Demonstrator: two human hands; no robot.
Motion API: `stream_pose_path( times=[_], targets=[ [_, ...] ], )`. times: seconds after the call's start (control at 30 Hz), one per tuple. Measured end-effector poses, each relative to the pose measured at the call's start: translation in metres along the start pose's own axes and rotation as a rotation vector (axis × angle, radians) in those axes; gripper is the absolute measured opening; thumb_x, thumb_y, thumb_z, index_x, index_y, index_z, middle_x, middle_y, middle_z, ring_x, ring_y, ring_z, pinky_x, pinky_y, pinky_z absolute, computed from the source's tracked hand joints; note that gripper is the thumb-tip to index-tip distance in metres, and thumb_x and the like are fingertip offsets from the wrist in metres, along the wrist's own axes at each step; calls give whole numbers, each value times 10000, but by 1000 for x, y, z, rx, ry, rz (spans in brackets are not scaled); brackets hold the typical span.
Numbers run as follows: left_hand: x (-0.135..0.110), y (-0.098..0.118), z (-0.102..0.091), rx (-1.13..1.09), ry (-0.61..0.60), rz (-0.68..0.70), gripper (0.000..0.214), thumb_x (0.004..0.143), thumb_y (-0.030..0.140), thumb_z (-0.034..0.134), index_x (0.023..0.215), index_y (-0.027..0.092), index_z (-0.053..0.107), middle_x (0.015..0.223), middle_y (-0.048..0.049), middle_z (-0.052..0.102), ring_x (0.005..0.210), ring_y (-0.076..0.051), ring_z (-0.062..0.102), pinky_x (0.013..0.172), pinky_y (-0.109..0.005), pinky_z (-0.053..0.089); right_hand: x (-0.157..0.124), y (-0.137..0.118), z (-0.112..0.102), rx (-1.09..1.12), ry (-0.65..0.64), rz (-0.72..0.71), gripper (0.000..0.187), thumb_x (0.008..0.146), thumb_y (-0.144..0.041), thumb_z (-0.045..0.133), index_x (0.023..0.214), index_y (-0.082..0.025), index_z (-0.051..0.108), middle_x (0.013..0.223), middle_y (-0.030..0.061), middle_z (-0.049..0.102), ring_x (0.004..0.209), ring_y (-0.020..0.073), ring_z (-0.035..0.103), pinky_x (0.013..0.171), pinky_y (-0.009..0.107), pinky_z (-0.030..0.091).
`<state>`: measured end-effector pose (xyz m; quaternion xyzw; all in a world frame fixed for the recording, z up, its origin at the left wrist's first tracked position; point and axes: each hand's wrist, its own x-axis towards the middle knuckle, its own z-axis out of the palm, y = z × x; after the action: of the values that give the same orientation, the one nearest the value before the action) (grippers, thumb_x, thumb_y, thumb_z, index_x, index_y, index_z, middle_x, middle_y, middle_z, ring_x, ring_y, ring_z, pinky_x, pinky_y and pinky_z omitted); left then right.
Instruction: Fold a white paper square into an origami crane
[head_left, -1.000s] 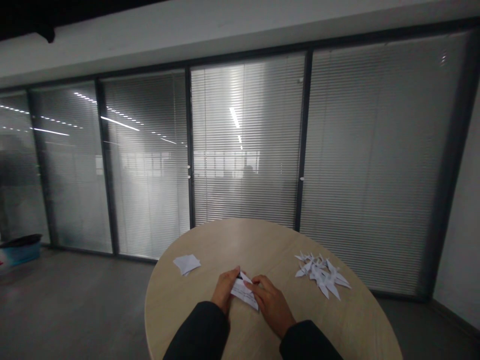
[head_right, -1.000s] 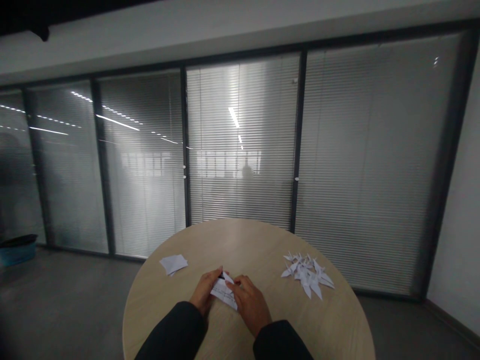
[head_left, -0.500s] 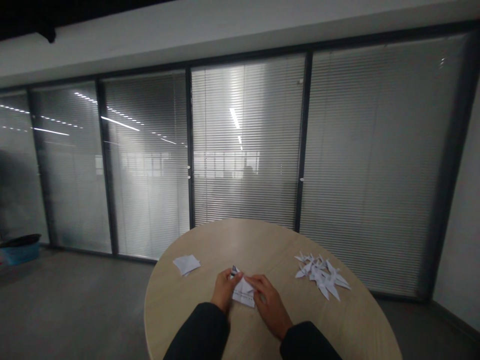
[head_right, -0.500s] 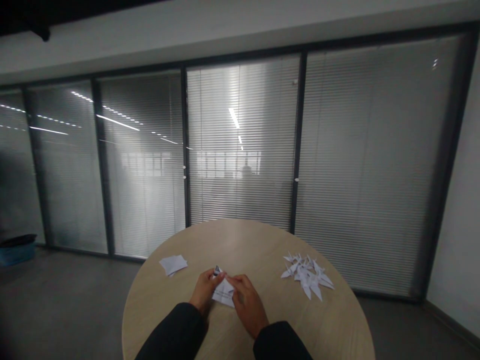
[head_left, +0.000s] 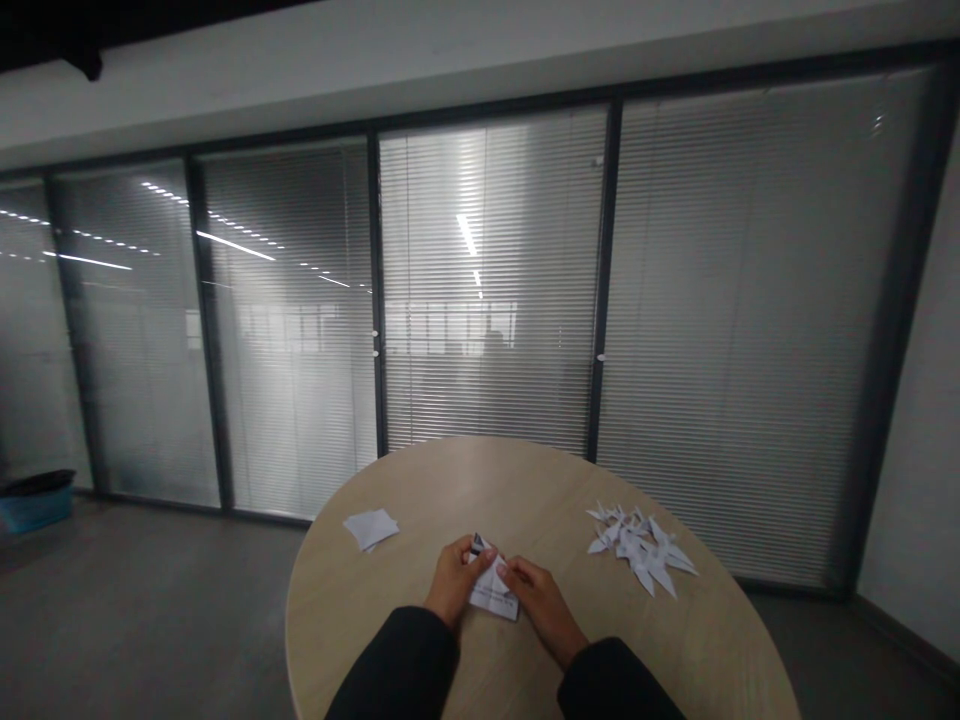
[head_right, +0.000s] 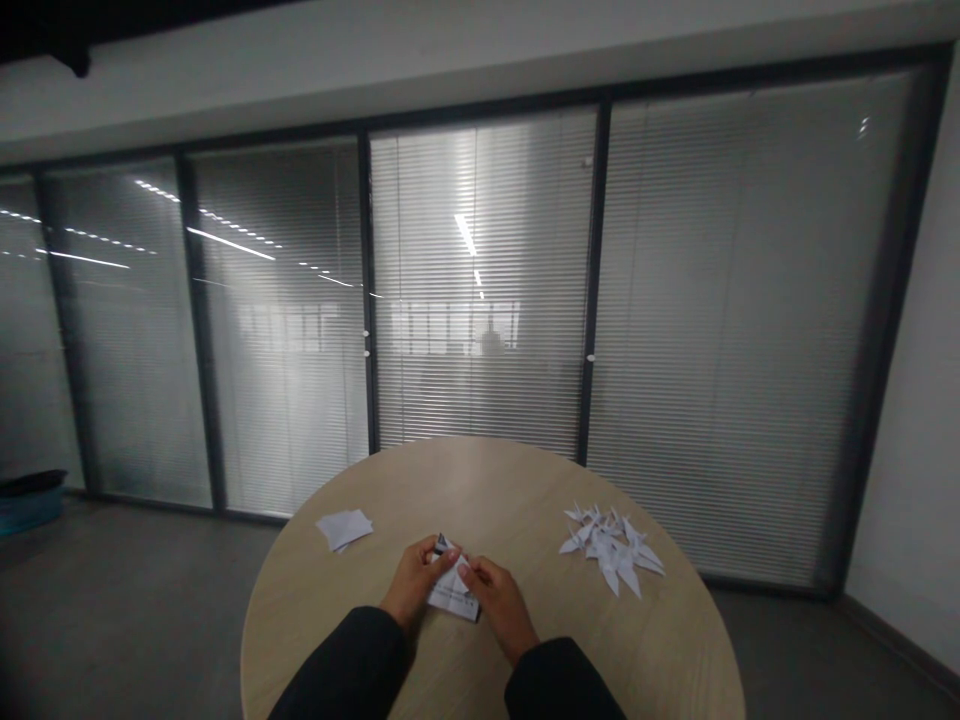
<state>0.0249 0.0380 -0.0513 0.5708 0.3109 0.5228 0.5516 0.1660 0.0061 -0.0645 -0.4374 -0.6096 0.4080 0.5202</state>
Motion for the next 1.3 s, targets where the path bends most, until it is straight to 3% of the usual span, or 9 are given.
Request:
stream_pose_path(
  times=[0.23, 0.5, 0.83, 1.3],
  targets=[
    [4, -8, -1, -2, 15, -9, 433, 541, 517, 761, 702, 132, 646, 577, -15, 625, 478, -118, 521, 468, -216, 362, 1, 6, -3, 1, 2, 0, 440, 688, -607, 602, 658, -169, 567, 587, -13, 577, 556, 150, 528, 517, 245, 385],
    [7, -12, -3, 43, 86, -29, 487, 487, 581, 756, 559, 139, 565, 402, 71, 402, 374, -65, 348, 399, -207, 215, 2, 11, -5, -85, 16, -14, 434, 707, -595, 581, 684, -163, 594, 589, -15, 578, 557, 143, 522, 510, 236, 376],
    [0, -2, 3, -41, 86, -63, 463, 474, 541, 782, 555, 134, 576, 440, 28, 512, 392, -84, 424, 410, -210, 262, 0, 6, -5, -92, 16, -6, 417, 704, -577, 586, 686, -160, 601, 608, 4, 602, 580, 162, 545, 533, 254, 397],
    [2, -6, 3, -47, 85, -71, 430, 478, 511, 788, 553, 130, 604, 430, 30, 520, 382, -88, 436, 405, -213, 283, 3, 13, -5, -75, 26, -26, 409, 718, -567, 602, 697, -158, 610, 607, -9, 597, 580, 151, 542, 532, 242, 393]
  ],
)
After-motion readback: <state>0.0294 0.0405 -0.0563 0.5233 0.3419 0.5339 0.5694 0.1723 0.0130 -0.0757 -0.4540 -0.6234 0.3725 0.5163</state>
